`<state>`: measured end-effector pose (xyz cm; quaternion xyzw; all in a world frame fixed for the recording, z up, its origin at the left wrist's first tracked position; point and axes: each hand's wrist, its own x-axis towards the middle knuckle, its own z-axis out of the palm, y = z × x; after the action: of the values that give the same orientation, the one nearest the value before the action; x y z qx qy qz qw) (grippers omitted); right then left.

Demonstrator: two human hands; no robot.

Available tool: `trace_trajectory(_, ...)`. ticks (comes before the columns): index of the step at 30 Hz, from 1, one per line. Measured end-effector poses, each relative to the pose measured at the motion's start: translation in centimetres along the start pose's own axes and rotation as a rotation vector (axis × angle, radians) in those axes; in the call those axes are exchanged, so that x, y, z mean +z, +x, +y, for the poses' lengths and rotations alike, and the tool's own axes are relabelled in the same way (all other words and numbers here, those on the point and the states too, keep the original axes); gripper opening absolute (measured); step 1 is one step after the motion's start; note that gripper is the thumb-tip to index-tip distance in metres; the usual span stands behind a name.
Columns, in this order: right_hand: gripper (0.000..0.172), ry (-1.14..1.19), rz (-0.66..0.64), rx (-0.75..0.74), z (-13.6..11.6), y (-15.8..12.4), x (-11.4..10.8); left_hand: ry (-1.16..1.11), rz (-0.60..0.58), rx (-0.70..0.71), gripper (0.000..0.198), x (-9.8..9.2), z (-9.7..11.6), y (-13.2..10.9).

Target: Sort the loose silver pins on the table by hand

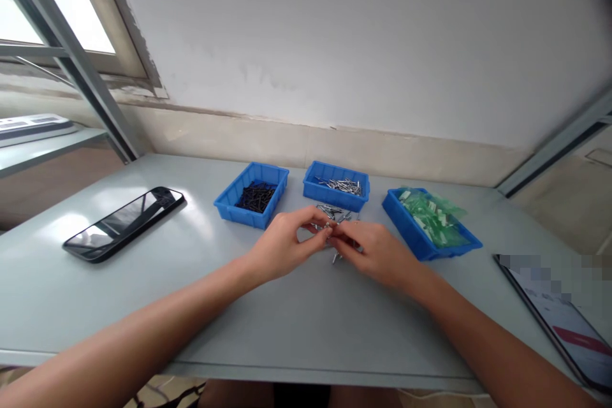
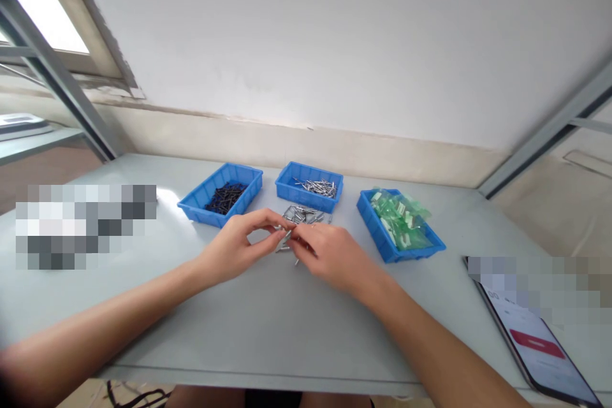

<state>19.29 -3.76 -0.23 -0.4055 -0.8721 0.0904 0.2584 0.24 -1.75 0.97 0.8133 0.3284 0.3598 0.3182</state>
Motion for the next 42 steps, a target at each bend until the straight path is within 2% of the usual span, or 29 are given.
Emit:
trace_trajectory(2,0.008,0.031,0.071,0.014,0.2,0.0,-0.3,-0.02,0.014,-0.022,0.01,0.0,-0.1,0.1)
trace_trajectory(5,0.017,0.058,0.174,-0.025,0.2,-0.1,-0.7,0.015,0.011,-0.029,0.01,-0.1,-0.3,0.3)
trace_trajectory(10,0.016,-0.012,0.153,-0.132,0.3,0.1,-0.8,0.097,-0.005,-0.043,0.011,0.0,-0.4,0.4)
trace_trajectory(17,0.013,-0.059,0.218,0.012,0.6,0.2,-1.0,0.184,0.026,0.011,0.014,-0.3,-0.9,0.6)
trace_trajectory(23,0.013,-0.05,0.121,0.021,0.5,0.2,-0.7,0.201,0.075,0.062,0.012,-0.5,-0.9,0.5)
trace_trajectory(28,0.014,-0.047,0.033,0.011,0.2,0.3,-0.1,0.205,0.064,0.138,0.011,-0.4,-0.6,0.1)
trace_trajectory(32,0.01,-0.043,0.005,0.043,-0.1,0.1,-0.1,0.213,0.075,0.137,0.009,-0.2,-0.5,0.2)
trace_trajectory(37,0.005,-0.041,0.067,0.075,0.0,0.1,-0.8,0.226,0.051,0.14,0.008,-0.4,-0.4,0.2)
trace_trajectory(42,0.007,-0.001,0.219,0.057,-0.1,0.0,-1.5,0.25,-0.011,0.124,0.016,-0.6,-0.8,0.3)
